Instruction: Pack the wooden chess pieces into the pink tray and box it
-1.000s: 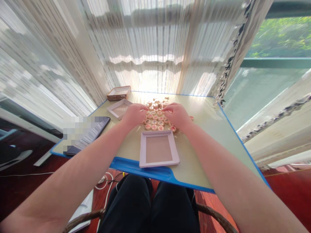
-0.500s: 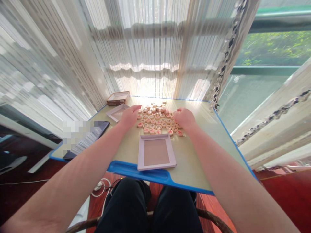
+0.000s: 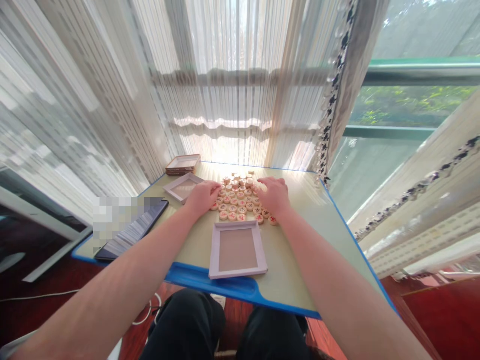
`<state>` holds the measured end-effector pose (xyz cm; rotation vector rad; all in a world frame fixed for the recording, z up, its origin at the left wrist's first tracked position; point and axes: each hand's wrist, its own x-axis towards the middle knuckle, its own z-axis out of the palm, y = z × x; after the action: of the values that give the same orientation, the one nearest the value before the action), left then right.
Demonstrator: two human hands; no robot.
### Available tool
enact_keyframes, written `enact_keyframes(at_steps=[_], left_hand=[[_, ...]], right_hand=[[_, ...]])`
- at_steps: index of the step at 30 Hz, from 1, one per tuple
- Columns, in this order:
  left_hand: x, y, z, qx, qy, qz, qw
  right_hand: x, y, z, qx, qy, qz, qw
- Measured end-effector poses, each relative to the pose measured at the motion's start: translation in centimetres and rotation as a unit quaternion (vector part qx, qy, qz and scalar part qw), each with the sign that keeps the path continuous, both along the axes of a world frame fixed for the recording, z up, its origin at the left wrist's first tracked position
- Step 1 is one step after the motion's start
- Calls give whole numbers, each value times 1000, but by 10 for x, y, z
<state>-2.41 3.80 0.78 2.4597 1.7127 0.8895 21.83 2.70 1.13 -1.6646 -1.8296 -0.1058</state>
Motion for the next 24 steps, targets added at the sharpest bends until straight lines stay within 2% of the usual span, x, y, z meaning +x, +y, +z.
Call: enact_keyframes(at_steps=[7,10,13,17,24], left_hand=[[-3,8,-2,8,-26,21,999],[-3,8,-3,11,-21,-3,1000],[-2,7,-3,-10,-2,-18,1000],[-2,6,-2,-16,-19,20,1000],[-4,2,6,25,-87,98,991]], right_hand=[[-7,-3,-5,0,-5,41,999],[-7,-1,-5,1,-28,54,998],[-7,0,-3,-36,-81,95,991],[-8,-3,2,-105,-100,134,980],[-11,-8,5,-73,-72,126,987]])
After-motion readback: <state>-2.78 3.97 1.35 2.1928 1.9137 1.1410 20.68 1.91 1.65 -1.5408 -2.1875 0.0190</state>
